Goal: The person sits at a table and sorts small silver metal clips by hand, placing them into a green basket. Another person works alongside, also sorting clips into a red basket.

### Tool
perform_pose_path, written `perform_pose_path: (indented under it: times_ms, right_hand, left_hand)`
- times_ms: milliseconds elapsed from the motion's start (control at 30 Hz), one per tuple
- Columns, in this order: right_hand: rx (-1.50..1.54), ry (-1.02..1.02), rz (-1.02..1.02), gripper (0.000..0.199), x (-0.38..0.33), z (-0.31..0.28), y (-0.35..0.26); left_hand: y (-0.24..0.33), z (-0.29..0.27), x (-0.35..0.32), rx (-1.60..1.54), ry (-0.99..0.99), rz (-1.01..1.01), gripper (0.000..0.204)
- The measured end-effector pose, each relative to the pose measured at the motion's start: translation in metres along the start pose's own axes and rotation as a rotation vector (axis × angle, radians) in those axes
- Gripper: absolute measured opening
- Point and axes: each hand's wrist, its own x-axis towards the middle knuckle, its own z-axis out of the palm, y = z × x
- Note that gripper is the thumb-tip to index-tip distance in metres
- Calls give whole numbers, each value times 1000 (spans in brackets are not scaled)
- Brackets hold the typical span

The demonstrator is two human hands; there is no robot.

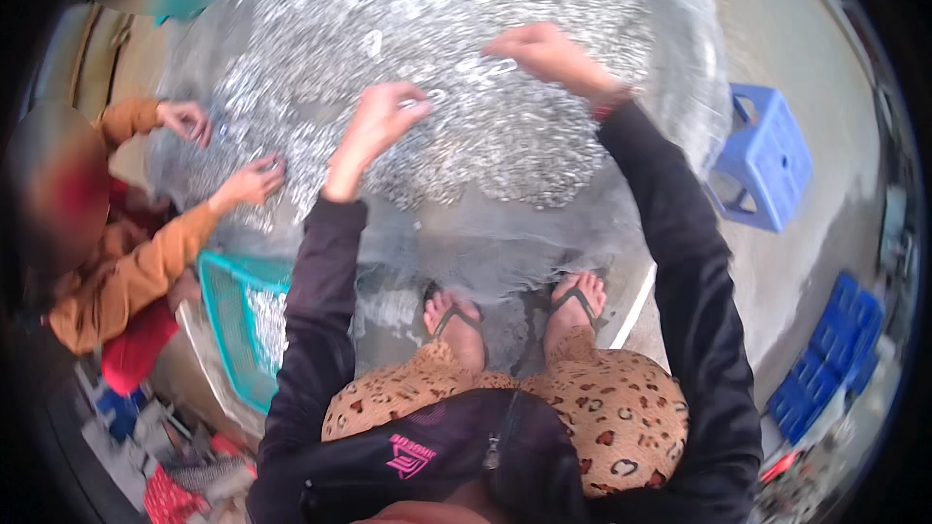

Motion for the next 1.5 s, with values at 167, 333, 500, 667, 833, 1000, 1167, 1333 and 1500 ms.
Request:
perform_pose_path:
  times_ms: [167, 333, 500, 667, 833, 1000, 1167, 1333, 1500]
  right_hand:
    - [-963, 253, -178, 14, 38, 48, 46]
    - [-788, 84, -166, 22, 7, 62, 34]
    - [552, -129, 114, 18, -37, 19, -9]
    - [1332, -486, -397, 10, -53, 14, -16]
    - [921, -162, -59, 19, -38, 17, -16]
    - [-341, 140, -330, 26, -11, 27, -1]
    - [-961, 174, -142, 22, -4, 57, 20]
    - [-537, 275, -91, 27, -7, 45, 7]
    - [67, 155, -79, 27, -28, 12, -16]
  left_hand:
    - [10, -27, -6, 54, 6, -203, 26]
    - [21, -30, -5, -58, 55, -205, 31]
    - [1, -43, -12, -408, 165, -443, 30]
    - [-13, -18, -7, 19, 102, -203, 38]
    - [-11, 20, 12, 206, 20, -127, 30]
    - [-1, 5, 1, 58, 11, -96, 24]
    - [16, -37, -19, -151, 202, -180, 23]
    - [16, -60, -28, -1254, 112, -236, 17]
    - [7, -45, -11, -1648, 108, -100, 14]
